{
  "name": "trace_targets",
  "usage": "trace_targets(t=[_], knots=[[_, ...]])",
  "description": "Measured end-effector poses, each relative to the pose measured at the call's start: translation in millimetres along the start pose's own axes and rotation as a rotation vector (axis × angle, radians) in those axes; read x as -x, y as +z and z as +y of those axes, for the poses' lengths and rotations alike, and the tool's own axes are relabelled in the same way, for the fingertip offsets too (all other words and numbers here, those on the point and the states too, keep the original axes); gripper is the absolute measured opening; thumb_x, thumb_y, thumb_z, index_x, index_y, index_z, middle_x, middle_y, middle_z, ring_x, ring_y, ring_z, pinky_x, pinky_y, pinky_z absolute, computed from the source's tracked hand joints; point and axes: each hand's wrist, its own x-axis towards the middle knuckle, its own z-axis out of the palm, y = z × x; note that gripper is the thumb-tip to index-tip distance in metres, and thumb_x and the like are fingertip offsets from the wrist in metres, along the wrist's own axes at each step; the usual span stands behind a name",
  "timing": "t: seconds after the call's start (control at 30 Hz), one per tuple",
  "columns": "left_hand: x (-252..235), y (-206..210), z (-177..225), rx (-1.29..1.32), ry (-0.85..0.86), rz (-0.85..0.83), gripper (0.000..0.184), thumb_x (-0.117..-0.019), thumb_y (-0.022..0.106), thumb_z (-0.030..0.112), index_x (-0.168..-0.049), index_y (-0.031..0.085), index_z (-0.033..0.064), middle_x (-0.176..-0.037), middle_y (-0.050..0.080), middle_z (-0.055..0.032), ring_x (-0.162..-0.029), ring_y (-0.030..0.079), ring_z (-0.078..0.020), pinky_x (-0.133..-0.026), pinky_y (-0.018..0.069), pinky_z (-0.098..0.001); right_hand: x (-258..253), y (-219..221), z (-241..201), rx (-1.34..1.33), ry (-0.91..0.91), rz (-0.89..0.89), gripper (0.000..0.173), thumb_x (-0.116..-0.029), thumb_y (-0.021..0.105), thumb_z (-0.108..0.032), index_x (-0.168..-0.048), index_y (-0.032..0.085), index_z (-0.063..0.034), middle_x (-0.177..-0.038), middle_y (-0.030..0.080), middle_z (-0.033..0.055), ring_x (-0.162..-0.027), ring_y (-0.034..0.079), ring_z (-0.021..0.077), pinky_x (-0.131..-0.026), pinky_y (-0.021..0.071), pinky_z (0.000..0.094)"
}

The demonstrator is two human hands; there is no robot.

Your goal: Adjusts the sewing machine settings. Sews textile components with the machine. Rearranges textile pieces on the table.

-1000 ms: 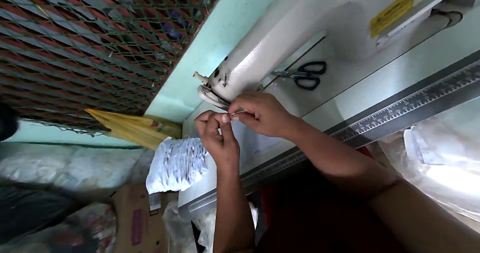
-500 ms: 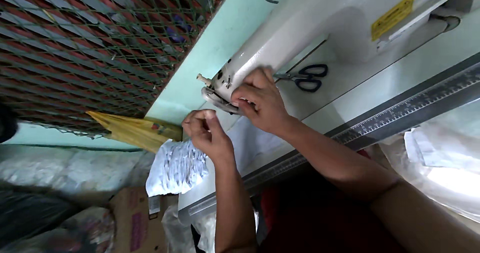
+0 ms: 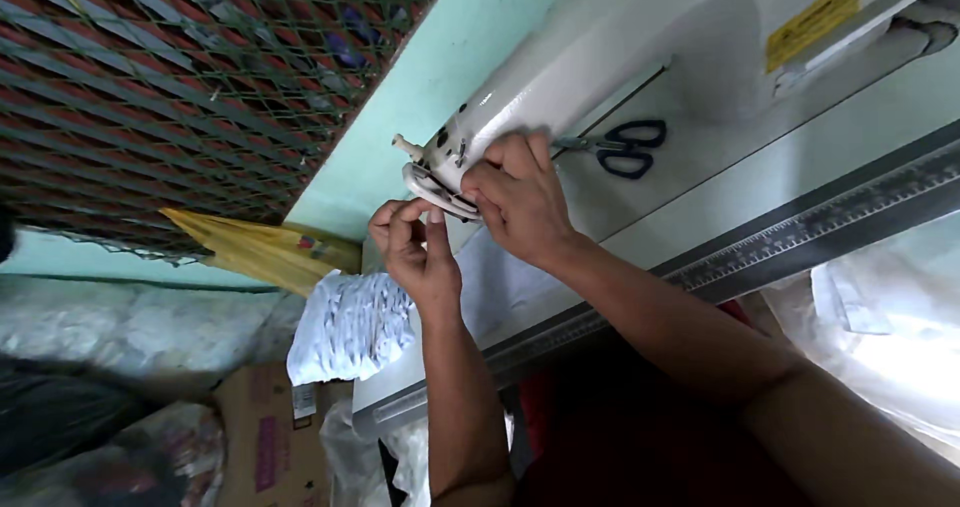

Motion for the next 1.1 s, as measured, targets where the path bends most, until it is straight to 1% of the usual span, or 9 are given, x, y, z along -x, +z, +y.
trace_targets(t=[0.03,0.1,0.23,0.33,0.53,0.77,0.87,1.03,1.1], knots=[[1.8,-0.8,-1.4,-0.012,-0.003,0.009,0.014,-0.0979,0.064,0.011,-0.110,0.070,0.0114,-0.115,0.053,0.0022,-0.093,0.054,-0.0035,-0.075,0.0485,-0.0159,0.2,0.6,0.0,0.002,-0.004,0.006,0.015,-0.0937,0.062,-0.010,-0.090,0.076,-0.0126,-0.096,0.065,0.0115,-0.096,0.059,0.0311,-0.084,0.0482,0.0404],[3.8,-0.8,-2.6,-0.016,0.003,0.027,0.017,-0.0939,0.070,0.010,-0.111,0.072,0.0114,-0.115,0.052,0.0015,-0.089,0.054,-0.0030,-0.070,0.0471,-0.0146,0.2,1.5,-0.7,0.001,-0.003,0.011,0.015,-0.0935,0.062,-0.010,-0.090,0.075,-0.0125,-0.095,0.065,0.0112,-0.096,0.059,0.0310,-0.083,0.0481,0.0404],[5.5,2.3,-2.3,-0.030,0.046,0.052,0.021,-0.0896,0.077,0.012,-0.110,0.074,0.0104,-0.113,0.054,0.0017,-0.090,0.054,-0.0036,-0.072,0.0477,-0.0151,-0.4,1.5,-2.1,-0.003,-0.005,0.017,0.015,-0.0943,0.062,-0.011,-0.089,0.076,-0.0136,-0.094,0.065,0.0105,-0.095,0.059,0.0299,-0.084,0.0477,0.0398],[4.9,3.9,-1.9,-0.042,0.063,0.061,0.021,-0.0891,0.077,0.010,-0.110,0.075,0.0089,-0.113,0.054,0.0010,-0.090,0.055,-0.0036,-0.073,0.0491,-0.0149,-0.6,1.6,-3.1,-0.002,0.005,0.008,0.015,-0.0949,0.062,-0.011,-0.090,0.076,-0.0137,-0.095,0.066,0.0100,-0.096,0.059,0.0298,-0.083,0.0479,0.0400],[4.4,4.7,-2.1,-0.025,0.074,0.068,0.019,-0.0889,0.078,0.009,-0.108,0.076,0.0080,-0.111,0.054,0.0011,-0.087,0.055,-0.0029,-0.070,0.0482,-0.0141,1.1,3.7,-5.4,0.017,0.008,0.006,0.013,-0.0952,0.064,-0.015,-0.090,0.076,-0.0151,-0.094,0.065,0.0087,-0.095,0.059,0.0296,-0.082,0.0466,0.0424],[3.2,7.8,-3.7,-0.013,0.071,0.089,0.017,-0.0887,0.076,0.004,-0.106,0.075,0.0065,-0.109,0.055,0.0010,-0.085,0.055,-0.0026,-0.069,0.0485,-0.0141,2.1,6.3,-8.9,0.064,0.032,0.002,0.014,-0.0973,0.063,-0.019,-0.089,0.074,-0.0156,-0.093,0.064,0.0080,-0.095,0.059,0.0288,-0.082,0.0449,0.0419],[3.0,9.9,-4.8,-0.014,0.086,0.112,0.015,-0.0884,0.076,0.003,-0.104,0.075,0.0057,-0.108,0.055,0.0004,-0.084,0.055,-0.0030,-0.068,0.0487,-0.0143,2.9,8.8,-9.2,0.065,0.033,0.011,0.014,-0.0973,0.065,-0.021,-0.089,0.075,-0.0158,-0.094,0.065,0.0078,-0.096,0.059,0.0289,-0.084,0.0444,0.0425],[4.6,12.4,-7.1,-0.055,0.113,0.137,0.015,-0.0890,0.076,0.005,-0.104,0.075,0.0035,-0.110,0.055,-0.0014,-0.084,0.056,-0.0030,-0.069,0.0510,-0.0147,2.4,8.9,-10.2,0.049,0.042,0.025,0.013,-0.0967,0.065,-0.020,-0.090,0.075,-0.0155,-0.092,0.063,0.0081,-0.094,0.059,0.0289,-0.080,0.0444,0.0426],[5.8,14.0,-7.0,-0.067,0.126,0.154,0.014,-0.0893,0.076,0.005,-0.103,0.075,0.0025,-0.109,0.055,-0.0022,-0.084,0.057,-0.0028,-0.069,0.0515,-0.0144,3.3,9.4,-10.2,0.055,0.045,0.030,0.014,-0.0980,0.064,-0.022,-0.091,0.075,-0.0160,-0.092,0.064,0.0075,-0.094,0.059,0.0281,-0.080,0.0442,0.0417]])
